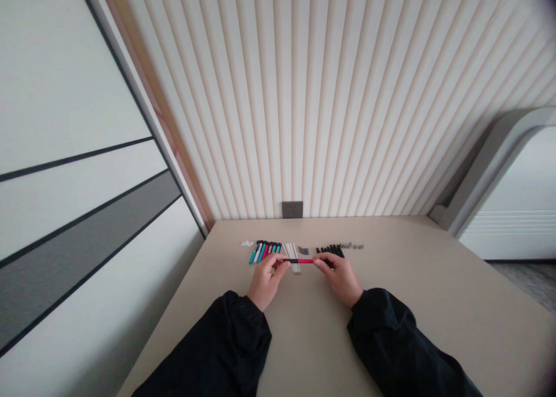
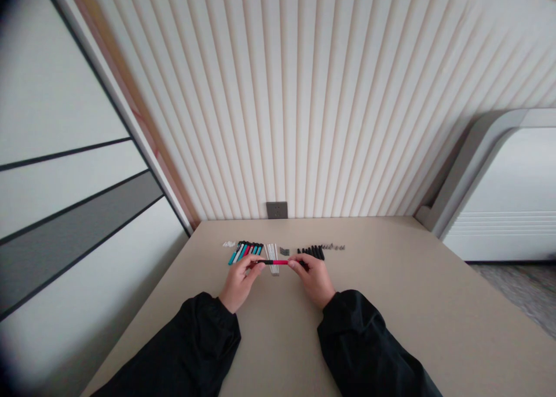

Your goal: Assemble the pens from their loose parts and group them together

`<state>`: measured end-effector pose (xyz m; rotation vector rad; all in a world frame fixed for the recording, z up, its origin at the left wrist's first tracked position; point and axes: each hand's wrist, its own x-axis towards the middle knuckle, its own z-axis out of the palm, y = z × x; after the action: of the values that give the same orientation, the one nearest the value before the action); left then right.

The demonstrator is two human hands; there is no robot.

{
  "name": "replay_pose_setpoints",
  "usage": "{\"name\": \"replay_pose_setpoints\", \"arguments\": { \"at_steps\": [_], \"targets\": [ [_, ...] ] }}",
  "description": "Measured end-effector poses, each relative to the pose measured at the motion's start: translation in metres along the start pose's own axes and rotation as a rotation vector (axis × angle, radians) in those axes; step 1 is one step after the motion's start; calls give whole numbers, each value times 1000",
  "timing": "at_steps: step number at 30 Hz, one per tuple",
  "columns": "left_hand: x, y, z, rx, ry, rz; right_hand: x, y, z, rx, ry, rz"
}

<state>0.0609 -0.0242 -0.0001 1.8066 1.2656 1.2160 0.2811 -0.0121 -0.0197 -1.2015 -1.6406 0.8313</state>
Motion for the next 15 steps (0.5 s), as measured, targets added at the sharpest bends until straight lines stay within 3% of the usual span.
{"name": "replay_pose_setpoints", "arguments": {
  "at_steps": [11,15],
  "targets": [
    [0,-5,13,-533,52,-158,-6,-16,0,-158,-92,-245],
    [0,-1,15,-563,103,-164,-9,-21,2,-151,-91,-257]
  ]
}}
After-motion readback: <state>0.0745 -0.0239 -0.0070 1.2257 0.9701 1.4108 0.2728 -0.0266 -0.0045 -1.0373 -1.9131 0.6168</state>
